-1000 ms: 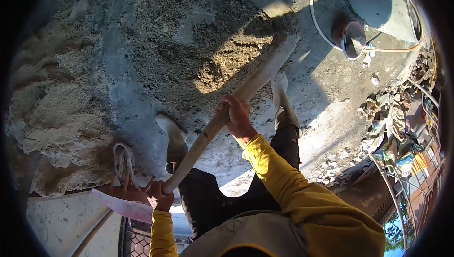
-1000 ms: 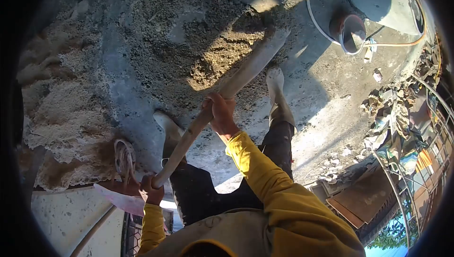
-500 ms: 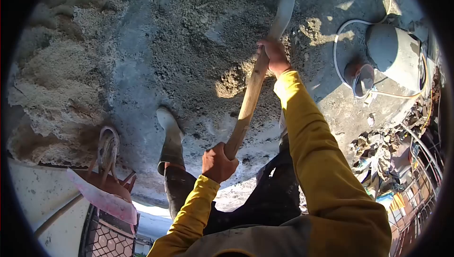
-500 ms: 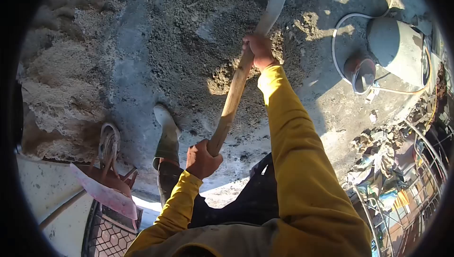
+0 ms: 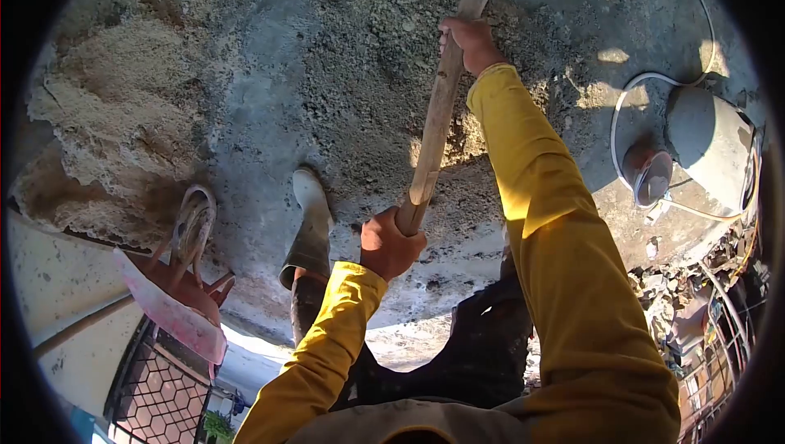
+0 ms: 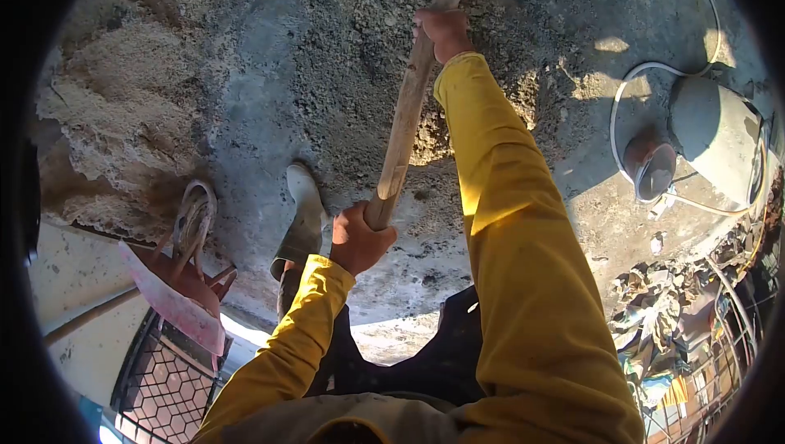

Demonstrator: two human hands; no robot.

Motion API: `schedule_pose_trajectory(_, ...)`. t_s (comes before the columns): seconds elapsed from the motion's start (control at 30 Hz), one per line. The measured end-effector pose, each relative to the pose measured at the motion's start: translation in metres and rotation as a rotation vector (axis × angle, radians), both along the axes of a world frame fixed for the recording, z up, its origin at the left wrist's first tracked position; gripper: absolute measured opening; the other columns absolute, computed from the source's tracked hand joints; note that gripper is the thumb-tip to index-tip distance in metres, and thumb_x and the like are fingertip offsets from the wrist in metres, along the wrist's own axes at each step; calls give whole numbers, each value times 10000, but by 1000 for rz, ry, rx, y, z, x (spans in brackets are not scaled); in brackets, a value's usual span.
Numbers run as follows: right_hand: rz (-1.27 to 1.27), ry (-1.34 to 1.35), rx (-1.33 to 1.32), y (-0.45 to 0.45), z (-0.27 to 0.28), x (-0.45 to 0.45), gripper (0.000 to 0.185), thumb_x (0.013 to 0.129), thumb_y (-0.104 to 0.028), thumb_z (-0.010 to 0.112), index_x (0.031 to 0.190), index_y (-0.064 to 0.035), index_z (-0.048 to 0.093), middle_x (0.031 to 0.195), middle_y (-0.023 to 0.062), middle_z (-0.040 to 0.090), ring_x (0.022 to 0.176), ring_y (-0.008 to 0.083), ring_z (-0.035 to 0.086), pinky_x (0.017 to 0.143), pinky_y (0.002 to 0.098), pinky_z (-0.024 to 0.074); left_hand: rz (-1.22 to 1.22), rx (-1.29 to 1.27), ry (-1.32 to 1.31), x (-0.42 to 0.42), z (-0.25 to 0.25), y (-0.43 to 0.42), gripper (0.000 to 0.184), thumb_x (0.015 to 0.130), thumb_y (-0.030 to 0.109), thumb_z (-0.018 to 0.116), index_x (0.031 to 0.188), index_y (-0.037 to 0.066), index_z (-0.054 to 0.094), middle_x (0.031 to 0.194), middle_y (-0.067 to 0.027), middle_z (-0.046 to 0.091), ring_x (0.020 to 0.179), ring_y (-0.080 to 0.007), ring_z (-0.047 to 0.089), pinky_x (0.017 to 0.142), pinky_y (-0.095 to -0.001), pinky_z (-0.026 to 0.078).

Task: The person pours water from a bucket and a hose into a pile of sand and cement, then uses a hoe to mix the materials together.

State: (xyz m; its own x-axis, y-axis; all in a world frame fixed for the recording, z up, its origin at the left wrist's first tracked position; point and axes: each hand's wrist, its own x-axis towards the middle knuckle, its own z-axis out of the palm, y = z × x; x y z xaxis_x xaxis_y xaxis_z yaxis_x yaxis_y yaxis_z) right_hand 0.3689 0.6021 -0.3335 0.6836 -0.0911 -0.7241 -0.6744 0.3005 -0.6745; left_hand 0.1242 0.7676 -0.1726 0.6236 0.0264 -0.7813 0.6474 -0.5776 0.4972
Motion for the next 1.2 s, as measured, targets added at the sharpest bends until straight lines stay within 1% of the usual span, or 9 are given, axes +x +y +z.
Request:
schedule_pose_trajectory(0.17,117,104,-45,-8,57,-96,118,718,16,631,709,-5,515,565,70,517,426,174,535,393,309,451,88,-180,254,-116,61,-39,356,641,255,733,866,12,601,764,-134,644,707,-239,638,685,-358,502)
schedule_pose_trajectory(0.33,52,174,-79,18,141,-180,397,664,41,626,974,22,380,611,70,504,412,155,519,355,287,451,106,-213,245,-216,87,-26,294,667,227,717,859,39,599,734,-154,626,699,-266,650,661,-360,502)
schedule_pose_trajectory(0.47,235,14,-47,67,95,-100,368,690,40,595,986,46,377,661,82,518,434,139,531,350,281,440,222,-71,69,-173,26,-28,266,678,176,704,866,27,590,682,-133,621,636,-256,645,622,-354,508)
schedule_pose_trajectory(0.5,280,-31,-30,83,70,-76,275,681,27,601,913,58,458,644,84,540,449,145,549,362,284,447,296,-52,116,-138,18,-32,212,689,170,673,821,32,581,690,-173,619,677,-348,636,626,-390,511)
schedule_pose_trajectory(0.6,557,-77,-189,121,18,-26,197,667,-41,647,809,81,586,700,181,631,650,277,658,542,338,525,562,-289,309,-80,0,-58,165,722,92,671,701,34,518,561,-36,558,454,-86,518,418,-278,427)
schedule_pose_trajectory(0.73,885,-67,-443,97,0,-68,367,684,-95,654,953,139,566,784,249,643,709,298,673,645,364,534,872,-648,431,-76,28,-155,115,769,57,658,769,21,549,604,-40,578,484,-102,531,440,-259,420)
schedule_pose_trajectory(0.93,1068,89,-443,-10,92,-154,431,729,-58,628,1094,91,455,955,285,609,929,379,626,787,427,518,665,-900,569,-157,94,-277,159,766,73,665,870,20,557,673,-60,603,578,-140,570,528,-278,454)
schedule_pose_trajectory(1.07,911,-82,-560,-87,164,-197,357,703,-61,606,1004,41,445,893,264,600,836,402,619,713,446,500,394,-1009,558,-206,133,-306,213,765,83,670,937,19,562,719,-73,620,640,-165,596,586,-291,476)
schedule_pose_trajectory(1.2,499,-97,-369,-155,189,-205,485,690,-23,629,1134,19,438,772,125,562,660,231,589,581,351,474,115,-1061,286,-235,133,-306,275,763,93,674,1004,18,568,764,-86,637,702,-190,622,644,-303,498)
